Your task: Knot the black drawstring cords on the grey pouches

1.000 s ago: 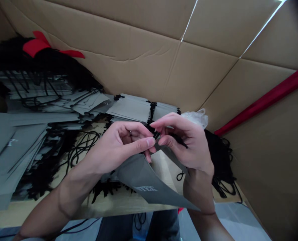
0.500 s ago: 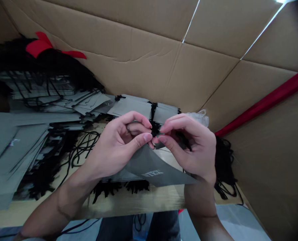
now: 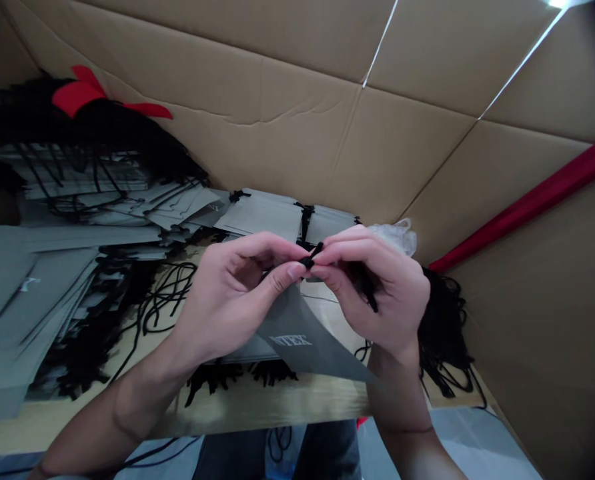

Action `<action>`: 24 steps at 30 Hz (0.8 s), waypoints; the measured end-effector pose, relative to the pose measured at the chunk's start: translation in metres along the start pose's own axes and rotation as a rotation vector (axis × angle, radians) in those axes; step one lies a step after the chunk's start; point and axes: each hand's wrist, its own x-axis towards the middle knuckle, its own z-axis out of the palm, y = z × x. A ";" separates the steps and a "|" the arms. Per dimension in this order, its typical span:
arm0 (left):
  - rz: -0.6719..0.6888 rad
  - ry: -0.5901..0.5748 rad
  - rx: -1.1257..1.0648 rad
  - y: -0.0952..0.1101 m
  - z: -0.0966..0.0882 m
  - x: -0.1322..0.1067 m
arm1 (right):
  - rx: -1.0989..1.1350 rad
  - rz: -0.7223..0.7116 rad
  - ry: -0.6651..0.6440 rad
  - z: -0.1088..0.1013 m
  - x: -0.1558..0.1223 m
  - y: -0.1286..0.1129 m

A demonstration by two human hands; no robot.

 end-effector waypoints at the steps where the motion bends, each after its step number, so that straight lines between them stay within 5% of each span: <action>1: 0.024 0.019 0.023 -0.001 0.000 0.000 | -0.026 -0.011 0.002 0.000 0.000 -0.001; 11: 0.301 0.021 0.145 -0.015 0.003 0.002 | -0.185 -0.043 -0.001 0.002 -0.003 -0.008; 18: 0.331 -0.057 0.229 -0.009 -0.008 0.005 | -0.049 0.135 -0.060 -0.004 -0.004 -0.009; 24: 0.549 -0.207 0.533 -0.004 -0.025 0.006 | 0.085 0.285 -0.131 -0.008 -0.003 -0.009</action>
